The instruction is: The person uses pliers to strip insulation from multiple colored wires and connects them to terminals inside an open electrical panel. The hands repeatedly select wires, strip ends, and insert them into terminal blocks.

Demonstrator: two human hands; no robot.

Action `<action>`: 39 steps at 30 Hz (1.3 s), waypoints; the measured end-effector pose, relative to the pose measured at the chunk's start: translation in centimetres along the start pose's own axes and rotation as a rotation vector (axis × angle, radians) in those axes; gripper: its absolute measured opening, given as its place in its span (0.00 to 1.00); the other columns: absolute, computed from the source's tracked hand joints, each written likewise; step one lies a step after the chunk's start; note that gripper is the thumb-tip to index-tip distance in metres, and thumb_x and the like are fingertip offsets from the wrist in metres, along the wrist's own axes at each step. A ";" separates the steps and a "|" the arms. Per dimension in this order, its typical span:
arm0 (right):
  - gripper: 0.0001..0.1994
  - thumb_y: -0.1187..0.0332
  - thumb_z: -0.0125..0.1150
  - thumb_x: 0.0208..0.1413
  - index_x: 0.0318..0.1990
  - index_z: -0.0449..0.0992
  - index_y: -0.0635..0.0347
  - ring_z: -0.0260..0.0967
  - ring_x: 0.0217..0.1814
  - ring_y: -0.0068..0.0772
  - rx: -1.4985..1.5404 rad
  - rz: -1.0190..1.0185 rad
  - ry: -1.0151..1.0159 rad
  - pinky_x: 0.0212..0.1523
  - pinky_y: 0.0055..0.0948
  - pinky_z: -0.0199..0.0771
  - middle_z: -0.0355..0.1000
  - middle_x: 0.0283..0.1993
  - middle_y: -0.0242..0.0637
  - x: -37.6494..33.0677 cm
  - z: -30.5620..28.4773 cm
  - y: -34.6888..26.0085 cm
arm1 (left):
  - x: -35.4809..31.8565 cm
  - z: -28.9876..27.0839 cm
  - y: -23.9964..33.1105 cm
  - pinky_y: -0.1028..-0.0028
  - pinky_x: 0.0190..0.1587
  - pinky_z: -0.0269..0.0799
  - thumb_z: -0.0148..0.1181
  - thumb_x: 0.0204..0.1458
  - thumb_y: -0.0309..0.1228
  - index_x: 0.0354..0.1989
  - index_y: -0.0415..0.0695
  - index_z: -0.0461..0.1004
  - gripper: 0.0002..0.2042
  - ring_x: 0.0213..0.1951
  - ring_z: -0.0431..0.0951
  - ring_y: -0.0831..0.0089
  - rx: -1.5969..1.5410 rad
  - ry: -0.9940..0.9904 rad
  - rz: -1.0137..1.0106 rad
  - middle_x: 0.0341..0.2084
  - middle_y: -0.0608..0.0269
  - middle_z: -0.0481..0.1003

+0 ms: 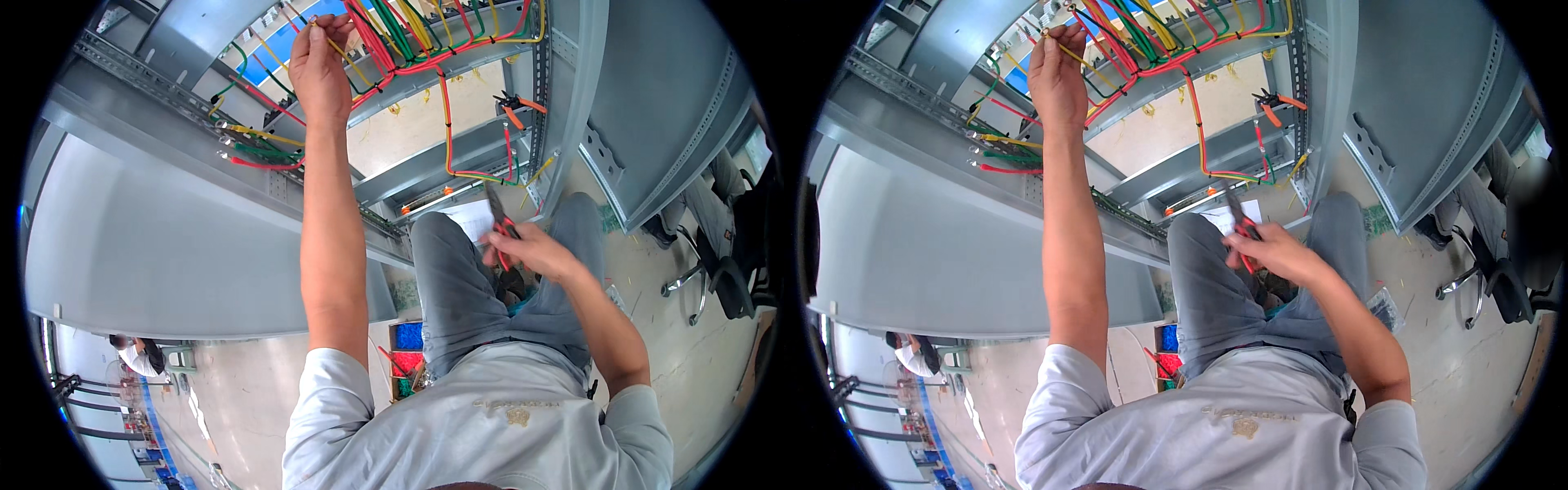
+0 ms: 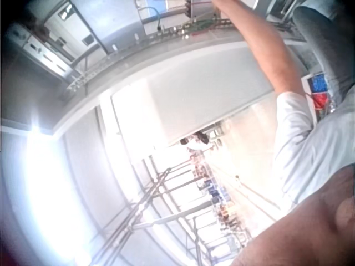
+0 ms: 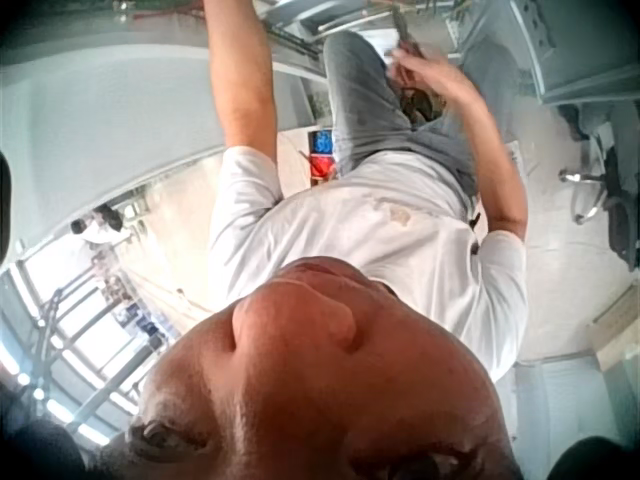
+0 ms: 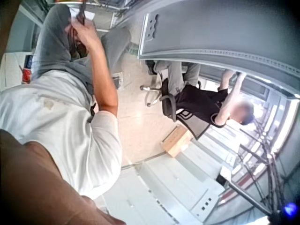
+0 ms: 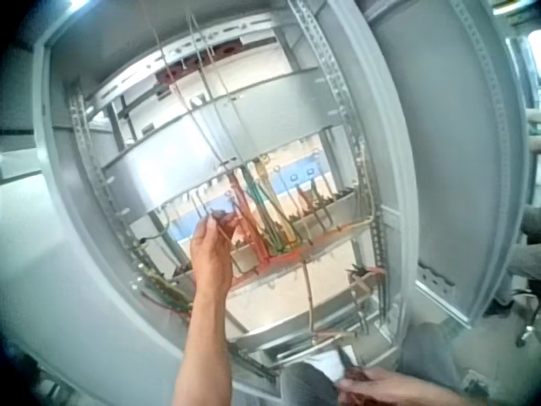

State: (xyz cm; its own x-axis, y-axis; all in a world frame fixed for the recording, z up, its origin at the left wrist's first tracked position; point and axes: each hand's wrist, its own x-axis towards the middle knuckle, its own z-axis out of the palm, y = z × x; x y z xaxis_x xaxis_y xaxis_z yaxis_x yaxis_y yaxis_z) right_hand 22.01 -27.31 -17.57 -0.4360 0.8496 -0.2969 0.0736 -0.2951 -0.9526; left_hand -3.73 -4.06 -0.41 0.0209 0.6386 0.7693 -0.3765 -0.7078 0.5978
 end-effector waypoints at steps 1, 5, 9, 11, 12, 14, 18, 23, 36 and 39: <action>0.20 0.50 0.58 0.66 0.41 0.78 0.63 0.74 0.39 0.26 -0.117 -0.121 0.027 0.43 0.28 0.72 0.77 0.31 0.33 1.1 0.1 -1.2 | 0.1 0.3 -0.1 0.64 0.59 0.72 0.49 0.70 0.33 0.51 0.36 0.73 0.13 0.48 0.78 0.66 -0.023 -0.012 0.000 0.44 0.54 0.78; 0.20 0.48 0.59 0.64 0.40 0.79 0.58 0.72 0.36 0.20 -0.315 -0.221 0.002 0.37 0.26 0.68 0.78 0.31 0.32 4.5 1.6 -11.9 | -0.2 -0.8 -0.1 0.64 0.58 0.72 0.50 0.70 0.32 0.51 0.35 0.73 0.13 0.47 0.78 0.66 -0.032 -0.053 -0.018 0.43 0.55 0.78; 0.20 0.51 0.56 0.67 0.48 0.79 0.60 0.74 0.34 0.20 0.014 -0.403 -0.297 0.33 0.23 0.69 0.80 0.35 0.36 8.6 2.4 -18.2 | -0.1 -1.7 0.3 0.67 0.55 0.72 0.51 0.69 0.31 0.50 0.37 0.76 0.12 0.45 0.78 0.68 -0.056 -0.087 -0.029 0.40 0.58 0.79; 0.21 0.53 0.52 0.70 0.54 0.78 0.63 0.76 0.38 0.23 0.029 -0.458 -0.337 0.35 0.25 0.74 0.80 0.40 0.38 10.0 2.4 -20.3 | -0.1 -1.4 0.0 0.70 0.50 0.72 0.52 0.69 0.33 0.50 0.38 0.77 0.12 0.44 0.78 0.70 -0.062 -0.060 -0.053 0.38 0.59 0.80; 0.21 0.53 0.52 0.70 0.55 0.78 0.63 0.77 0.39 0.24 0.066 -0.463 -0.383 0.37 0.27 0.75 0.80 0.40 0.38 10.7 2.5 -20.8 | -0.3 -1.3 0.3 0.70 0.50 0.73 0.53 0.69 0.33 0.51 0.37 0.76 0.13 0.44 0.78 0.70 -0.068 -0.031 -0.078 0.39 0.59 0.80; 0.22 0.53 0.52 0.70 0.55 0.77 0.63 0.79 0.42 0.28 0.140 -0.470 -0.472 0.41 0.29 0.78 0.80 0.41 0.40 12.1 2.5 -21.7 | -0.5 -1.3 0.7 0.71 0.50 0.75 0.54 0.68 0.34 0.53 0.34 0.75 0.15 0.44 0.78 0.71 -0.081 0.027 -0.126 0.40 0.57 0.79; 0.22 0.54 0.50 0.72 0.55 0.77 0.65 0.80 0.44 0.35 0.245 -0.445 -0.587 0.47 0.38 0.80 0.80 0.42 0.43 13.4 2.8 -22.1 | -0.4 -2.6 0.5 0.72 0.47 0.75 0.53 0.68 0.36 0.55 0.34 0.73 0.17 0.42 0.78 0.70 0.001 -0.044 -0.149 0.39 0.56 0.79; 0.19 0.57 0.51 0.71 0.52 0.76 0.66 0.80 0.43 0.42 0.479 -0.398 -0.787 0.52 0.48 0.81 0.78 0.44 0.48 14.8 2.9 -21.8 | -0.4 -2.6 0.4 0.72 0.48 0.74 0.52 0.68 0.35 0.55 0.34 0.72 0.16 0.42 0.77 0.68 0.009 -0.061 -0.158 0.38 0.55 0.78; 0.18 0.56 0.48 0.72 0.50 0.74 0.63 0.77 0.41 0.42 0.656 -0.414 -0.870 0.47 0.46 0.80 0.75 0.41 0.43 16.3 3.2 -20.8 | -0.9 -1.2 1.1 0.73 0.45 0.75 0.52 0.68 0.35 0.54 0.35 0.71 0.15 0.40 0.76 0.68 -0.060 -0.051 -0.181 0.38 0.58 0.77; 0.20 0.52 0.44 0.73 0.52 0.73 0.61 0.64 0.30 0.28 0.749 -0.407 -0.999 0.29 0.29 0.65 0.68 0.33 0.35 15.4 3.9 -21.1 | -0.5 -1.9 0.9 0.74 0.43 0.76 0.52 0.68 0.36 0.54 0.36 0.71 0.15 0.39 0.77 0.70 0.008 0.011 -0.202 0.37 0.59 0.77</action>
State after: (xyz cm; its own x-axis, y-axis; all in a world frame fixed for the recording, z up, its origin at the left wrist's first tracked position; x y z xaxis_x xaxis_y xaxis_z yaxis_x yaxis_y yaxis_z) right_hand 10.25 -9.70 -1.75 -0.8044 0.3425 0.4854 -0.5913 -0.5405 -0.5985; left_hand -5.87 -4.42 -0.73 0.0854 0.7711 0.6310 -0.3583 -0.5672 0.7416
